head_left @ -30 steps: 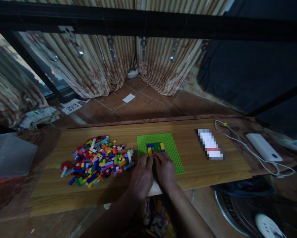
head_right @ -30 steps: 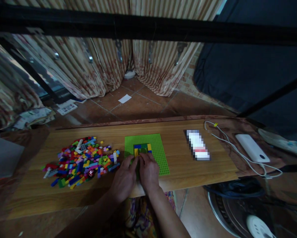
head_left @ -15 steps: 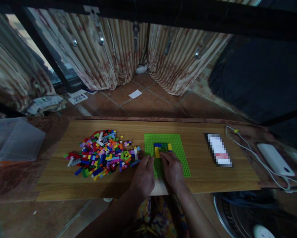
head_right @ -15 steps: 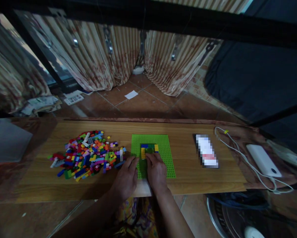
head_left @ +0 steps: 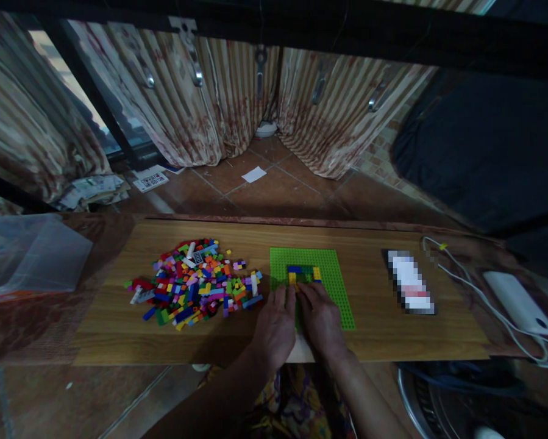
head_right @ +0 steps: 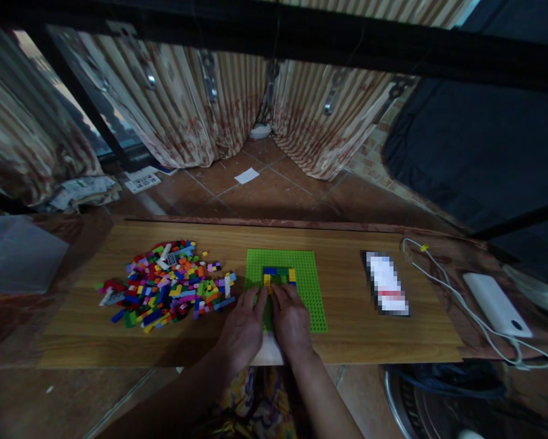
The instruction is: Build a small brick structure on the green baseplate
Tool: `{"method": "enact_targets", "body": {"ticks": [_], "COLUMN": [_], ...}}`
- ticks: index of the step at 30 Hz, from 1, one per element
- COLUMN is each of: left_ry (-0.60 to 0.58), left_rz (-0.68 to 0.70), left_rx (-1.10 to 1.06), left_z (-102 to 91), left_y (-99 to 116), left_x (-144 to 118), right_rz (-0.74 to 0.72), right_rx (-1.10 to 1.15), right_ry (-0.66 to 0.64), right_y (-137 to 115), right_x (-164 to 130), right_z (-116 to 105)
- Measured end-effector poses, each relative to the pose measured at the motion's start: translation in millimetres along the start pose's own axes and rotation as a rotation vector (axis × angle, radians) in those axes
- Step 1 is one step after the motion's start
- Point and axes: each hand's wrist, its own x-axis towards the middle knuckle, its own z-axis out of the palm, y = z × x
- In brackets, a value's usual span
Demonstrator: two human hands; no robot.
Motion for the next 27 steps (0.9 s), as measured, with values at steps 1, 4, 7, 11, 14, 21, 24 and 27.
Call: {"method": "enact_targets", "body": {"ticks": [1,4,7,11,14,21,24,27], "left_ry": [0.003,-0.004,0.001,0.041,0.080,0.036,0.055,0.062], "left_rz": [0.012,0.044,0.061,0.095,0.142,0.127,0.120,0.106], "left_rx": [0.034,0.137,0.221,0.310,0.356,0.317,0.292,0.255], "left_z": [0.4,-0.3,-1.5,2.5,7.8,0.1,-5.7,-11.4], "left_y": [1,3,4,3,3,4,4,4], "left_x": [1,4,7,11,12,10,9,9], "right_rz": [-0.011,-0.071,-0.124,-0.141,-0.125,-0.085,-0.083,-0.024], "right_rx": [-0.031,-0.112,-0.185,-0.321,-0.392,-0.354,-0.253,-0.117], "right_ry": [-0.002,-0.034,-0.044,-0.065,-0.157,-0.201,-0.162,-0.084], "right_y": [1,3,3,-5,-13,-17,-13,-9], "right_x": [-2,-7,-12,-14,-14,-13,-13,-6], "right_z": [1,3,5,8,5,-2,-4,-11]}}
